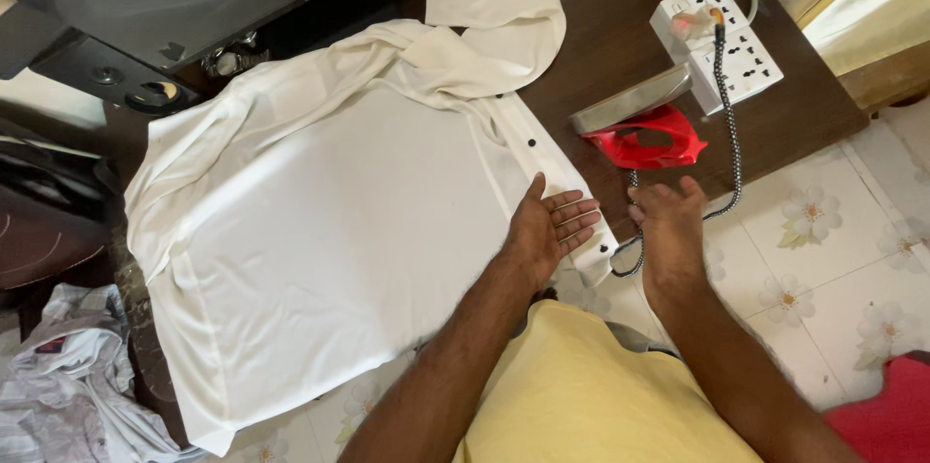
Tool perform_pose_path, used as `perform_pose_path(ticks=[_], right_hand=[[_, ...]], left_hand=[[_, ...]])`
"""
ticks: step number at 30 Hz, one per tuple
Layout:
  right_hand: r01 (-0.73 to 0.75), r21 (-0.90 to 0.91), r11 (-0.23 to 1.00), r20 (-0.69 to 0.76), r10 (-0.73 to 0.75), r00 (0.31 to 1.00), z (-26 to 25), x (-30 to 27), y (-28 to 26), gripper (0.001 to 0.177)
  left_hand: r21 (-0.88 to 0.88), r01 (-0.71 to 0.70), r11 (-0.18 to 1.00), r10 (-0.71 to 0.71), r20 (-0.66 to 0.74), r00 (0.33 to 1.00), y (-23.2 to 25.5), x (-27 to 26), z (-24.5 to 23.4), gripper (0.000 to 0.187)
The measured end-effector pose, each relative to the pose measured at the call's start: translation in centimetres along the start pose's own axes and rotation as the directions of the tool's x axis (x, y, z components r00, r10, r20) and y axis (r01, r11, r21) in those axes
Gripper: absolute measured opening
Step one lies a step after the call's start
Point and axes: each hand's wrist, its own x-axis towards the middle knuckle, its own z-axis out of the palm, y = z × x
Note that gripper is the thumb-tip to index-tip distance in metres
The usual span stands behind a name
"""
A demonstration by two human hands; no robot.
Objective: The person irons a white long-sleeved shirt laid out on a wooden desk. They smooth the fabric with their hands and use a red electric iron to press the shirt's body and sleeves, then lift the shirt to display it.
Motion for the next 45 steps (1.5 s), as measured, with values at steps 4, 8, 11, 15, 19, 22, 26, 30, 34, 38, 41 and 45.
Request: perform_pose_path(ticks=[4,8,11,15,19,22,26,30,34,38,41,45], right_hand=[[0.241,-0.103,0.965,0.155,-0.224,0.962,-1.2,1.4,-0.5,0.059],[0.605,-0.237,0.76,0.478,-0.451,0.754,-2.8,4.3,-0.4,0.042],[0.748,-0.299,0.593,0.6,-0.492,0.63,-3.7,5.4,-0.3,0.033],[0.479,-0.725,0.495,0.458,-0.172,0.872,-4.2,7.0,-0.7,0.028],[0.77,-0.392,0.503,0.677,-0.409,0.612,-3.8,7.5,-1.7,0.024],[0.648,-0.479,0.592,0.637,-0.273,0.721,-2.9,7.5,-3.0,0.024],[0.553,-0.215,0.805,0.665,-0.293,0.686,-2.0,6.3,-4.7,0.035],[0.531,-0.183,0.827,0.633,-0.315,0.708,-3.8,4.0,-5.4,0.038],[0.431,-0.093,0.898,0.599,-0.295,0.744,-5.6,1.5,-6.6,0.036],[0.319,-0.093,0.943,0.548,-0.219,0.807,-6.6,-2.3,-8.4,0.035],[0.264,-0.107,0.959,0.527,-0.171,0.832,-6.0,-4.4,-9.0,0.034],[0.189,-0.255,0.948,0.476,-0.047,0.878,-4.4,-6.7,-8.8,0.038]], left_hand=[[-0.033,-0.027,0.999,0.027,-0.013,1.0,-0.2,1.2,1.1,0.075],[-0.044,-0.036,0.998,0.034,-0.034,0.999,0.0,1.6,1.2,0.075],[-0.046,-0.043,0.998,0.04,-0.055,0.998,-0.1,1.6,1.1,0.075],[-0.018,-0.052,0.998,0.05,-0.107,0.993,-0.2,1.1,0.8,0.075],[-0.056,-0.066,0.996,0.06,-0.103,0.993,-0.3,0.4,0.2,0.074],[-0.074,-0.068,0.995,0.059,-0.117,0.991,-0.3,-0.4,-0.3,0.074],[-0.083,-0.084,0.993,0.071,-0.143,0.987,-0.3,-1.8,-0.7,0.074],[-0.126,-0.092,0.988,0.07,-0.168,0.983,-0.3,-3.6,-1.5,0.07],[-0.167,-0.085,0.982,0.052,-0.191,0.98,-0.4,-5.2,-2.8,0.068],[-0.221,-0.105,0.97,0.065,-0.182,0.981,-0.4,-7.2,-4.6,0.067],[-0.249,-0.125,0.961,0.078,-0.19,0.979,-0.2,-9.1,-6.0,0.065],[-0.278,-0.153,0.948,0.093,-0.216,0.972,0.5,-12.0,-8.1,0.065]])
